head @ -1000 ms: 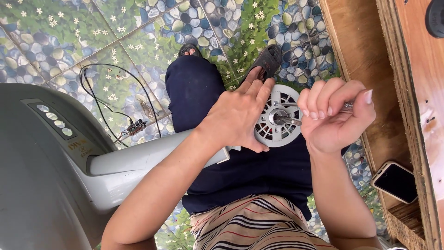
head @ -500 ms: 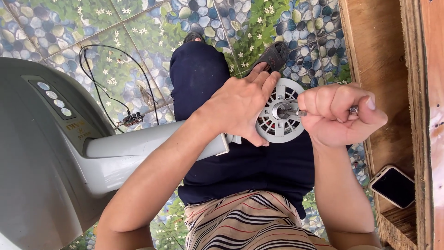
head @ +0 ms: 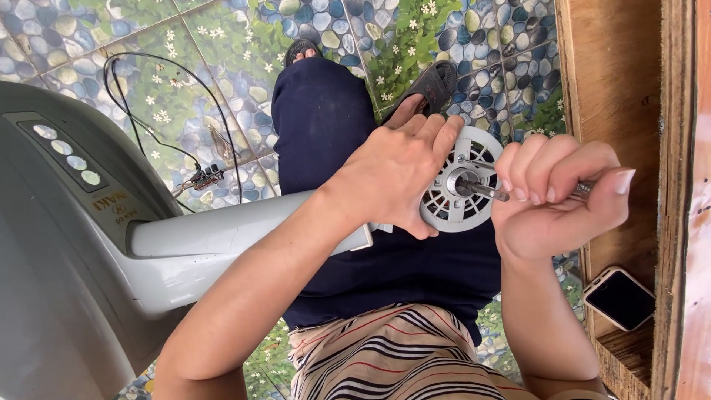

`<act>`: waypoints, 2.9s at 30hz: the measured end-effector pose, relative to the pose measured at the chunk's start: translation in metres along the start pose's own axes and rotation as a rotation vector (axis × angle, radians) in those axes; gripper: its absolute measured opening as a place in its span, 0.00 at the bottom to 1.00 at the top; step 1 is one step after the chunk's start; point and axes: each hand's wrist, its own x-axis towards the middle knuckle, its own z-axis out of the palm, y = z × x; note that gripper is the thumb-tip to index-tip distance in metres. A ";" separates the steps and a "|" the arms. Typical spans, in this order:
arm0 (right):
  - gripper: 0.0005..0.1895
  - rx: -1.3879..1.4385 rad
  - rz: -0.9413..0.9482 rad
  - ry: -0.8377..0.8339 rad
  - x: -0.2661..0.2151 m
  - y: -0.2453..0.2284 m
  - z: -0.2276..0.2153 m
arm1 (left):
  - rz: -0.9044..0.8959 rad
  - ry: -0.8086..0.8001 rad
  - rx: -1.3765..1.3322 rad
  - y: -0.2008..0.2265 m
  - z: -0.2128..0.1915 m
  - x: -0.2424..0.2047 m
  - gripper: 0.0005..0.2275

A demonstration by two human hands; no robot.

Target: Disassembling a standing fan to extract the motor, involving removing the grill and unscrewing the motor housing.

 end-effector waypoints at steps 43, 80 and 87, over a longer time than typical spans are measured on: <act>0.28 0.197 0.065 -0.549 0.049 0.010 -0.034 | -0.081 -0.017 -0.101 -0.005 -0.006 0.004 0.63; 0.17 -2.246 -0.384 -1.608 0.044 -0.085 -0.059 | 0.008 -0.098 0.044 0.011 0.016 0.007 0.63; 0.14 -2.151 0.059 -1.437 0.052 -0.080 -0.051 | -0.011 -0.054 -0.002 0.010 0.013 0.003 0.62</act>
